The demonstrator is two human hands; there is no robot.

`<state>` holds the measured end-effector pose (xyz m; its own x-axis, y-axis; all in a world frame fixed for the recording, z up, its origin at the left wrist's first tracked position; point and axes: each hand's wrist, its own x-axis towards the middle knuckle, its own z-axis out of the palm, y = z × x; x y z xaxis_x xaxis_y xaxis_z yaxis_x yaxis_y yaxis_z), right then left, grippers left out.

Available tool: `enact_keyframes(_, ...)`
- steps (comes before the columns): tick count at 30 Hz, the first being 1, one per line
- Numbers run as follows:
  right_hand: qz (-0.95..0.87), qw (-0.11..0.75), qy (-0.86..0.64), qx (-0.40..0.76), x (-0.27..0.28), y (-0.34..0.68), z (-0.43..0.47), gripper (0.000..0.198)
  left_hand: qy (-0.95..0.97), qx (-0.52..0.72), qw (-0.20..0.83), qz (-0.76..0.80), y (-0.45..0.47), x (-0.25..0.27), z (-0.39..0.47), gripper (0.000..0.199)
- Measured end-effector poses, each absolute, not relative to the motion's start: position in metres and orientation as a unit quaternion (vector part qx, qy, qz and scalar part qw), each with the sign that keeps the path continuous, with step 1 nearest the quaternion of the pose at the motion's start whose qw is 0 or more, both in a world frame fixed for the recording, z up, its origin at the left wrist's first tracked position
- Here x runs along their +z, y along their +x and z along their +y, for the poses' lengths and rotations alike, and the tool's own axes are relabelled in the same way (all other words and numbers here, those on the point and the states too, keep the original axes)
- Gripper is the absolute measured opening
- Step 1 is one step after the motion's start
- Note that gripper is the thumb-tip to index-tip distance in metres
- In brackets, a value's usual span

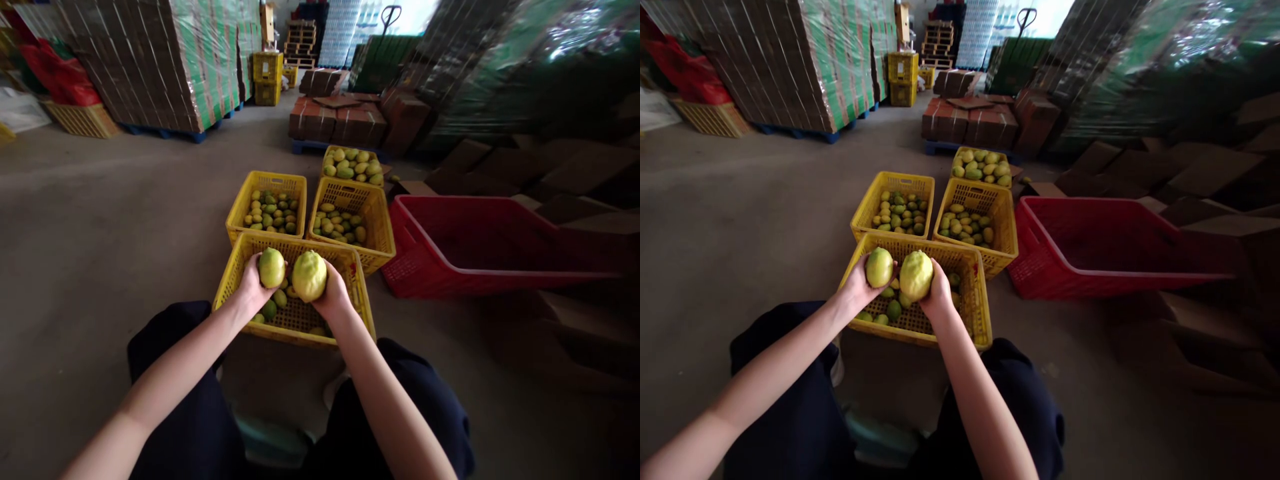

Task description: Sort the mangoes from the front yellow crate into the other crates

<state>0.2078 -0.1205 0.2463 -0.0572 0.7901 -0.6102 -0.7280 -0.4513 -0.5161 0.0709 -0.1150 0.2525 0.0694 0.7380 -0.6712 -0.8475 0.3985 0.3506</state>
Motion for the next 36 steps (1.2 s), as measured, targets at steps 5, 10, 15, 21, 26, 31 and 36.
enact_keyframes(5,-0.052,0.476,-0.437,0.761,0.252,0.21,-0.124,0.034,-0.081,0.551,0.725,0.406,0.067,0.248,-0.112,0.02)
enact_keyframes(10,-0.035,0.469,-0.452,0.758,0.247,0.213,-0.123,0.031,-0.071,0.523,0.745,0.409,0.069,0.248,-0.116,0.028)
enact_keyframes(15,-0.053,0.523,-0.437,0.73,0.247,0.21,-0.123,0.03,-0.054,0.554,0.718,0.418,0.069,0.253,-0.118,0.022)
enact_keyframes(21,-0.167,0.686,-0.464,0.534,0.243,0.202,-0.127,0.022,0.183,0.623,0.662,0.374,0.072,0.252,-0.122,0.031)
enact_keyframes(26,-0.485,0.675,-0.423,0.361,0.244,0.201,-0.143,0.031,0.467,0.672,0.457,0.349,0.07,0.248,-0.13,0.04)
enact_keyframes(31,-0.584,0.65,-0.399,0.278,0.244,0.203,-0.158,0.035,0.549,0.66,0.396,0.325,0.061,0.252,-0.14,0.042)
enact_keyframes(36,-0.598,0.636,-0.404,0.275,0.242,0.205,-0.166,0.037,0.493,0.644,0.483,0.33,0.054,0.249,-0.145,0.027)
